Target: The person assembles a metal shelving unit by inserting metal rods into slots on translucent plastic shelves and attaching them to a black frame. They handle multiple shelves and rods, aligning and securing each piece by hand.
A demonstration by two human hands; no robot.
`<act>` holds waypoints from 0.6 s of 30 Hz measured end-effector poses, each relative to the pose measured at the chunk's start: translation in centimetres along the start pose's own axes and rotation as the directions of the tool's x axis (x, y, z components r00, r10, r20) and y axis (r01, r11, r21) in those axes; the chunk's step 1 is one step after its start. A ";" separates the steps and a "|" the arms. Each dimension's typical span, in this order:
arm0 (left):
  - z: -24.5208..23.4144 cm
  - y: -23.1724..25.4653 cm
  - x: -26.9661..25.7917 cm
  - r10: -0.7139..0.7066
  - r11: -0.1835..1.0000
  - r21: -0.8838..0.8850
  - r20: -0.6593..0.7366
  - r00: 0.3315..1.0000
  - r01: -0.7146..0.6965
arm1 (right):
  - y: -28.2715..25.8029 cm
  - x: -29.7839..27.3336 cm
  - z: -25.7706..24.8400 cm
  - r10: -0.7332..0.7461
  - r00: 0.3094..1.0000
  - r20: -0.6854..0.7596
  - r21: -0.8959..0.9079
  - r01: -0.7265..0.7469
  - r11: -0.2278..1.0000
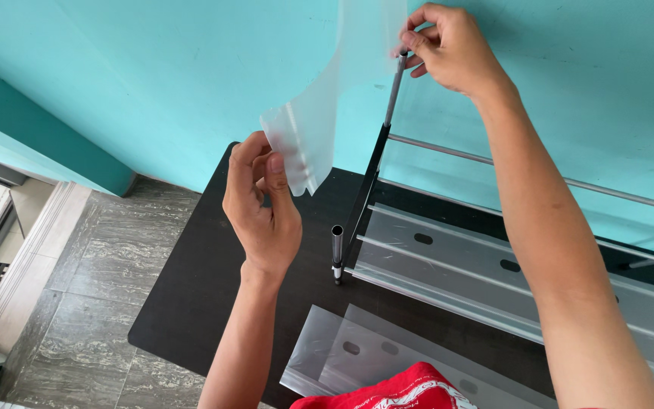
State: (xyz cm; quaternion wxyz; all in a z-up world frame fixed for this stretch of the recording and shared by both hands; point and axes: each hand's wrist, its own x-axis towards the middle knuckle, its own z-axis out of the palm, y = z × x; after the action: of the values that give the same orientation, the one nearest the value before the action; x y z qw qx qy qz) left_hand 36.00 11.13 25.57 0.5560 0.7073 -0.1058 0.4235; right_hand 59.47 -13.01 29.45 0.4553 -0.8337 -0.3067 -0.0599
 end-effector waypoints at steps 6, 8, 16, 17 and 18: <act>0.0 0.8 0.2 0.030 0.999 -0.038 0.028 0.999 -0.029 | -0.6 -0.3 -0.1 -0.089 0.996 -0.024 -0.183 0.083 0.980; 0.1 1.0 0.4 0.022 0.996 -0.092 0.031 0.999 -0.019 | -1.0 -0.3 -0.6 -0.103 0.995 -0.009 -0.191 0.099 0.977; 1.0 1.2 0.7 -0.049 0.993 -0.108 0.042 0.998 0.053 | 0.0 -0.4 -1.2 -0.150 0.988 0.041 -0.197 0.155 0.968; 1.0 1.3 0.6 -0.041 0.993 -0.111 0.040 0.998 0.045 | 0.5 -0.5 -1.2 -0.209 0.978 0.029 -0.204 0.210 0.956; 1.0 1.4 0.6 -0.036 0.993 -0.111 0.034 0.999 0.039 | 1.0 -0.5 -1.1 -0.268 0.963 0.021 -0.210 0.266 0.941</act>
State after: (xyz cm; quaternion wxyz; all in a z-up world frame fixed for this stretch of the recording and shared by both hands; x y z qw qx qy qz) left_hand 35.92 9.95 26.95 0.6009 0.6836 -0.1250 0.3950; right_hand 59.85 -14.47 29.15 0.3534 -0.8276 -0.4071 -0.1565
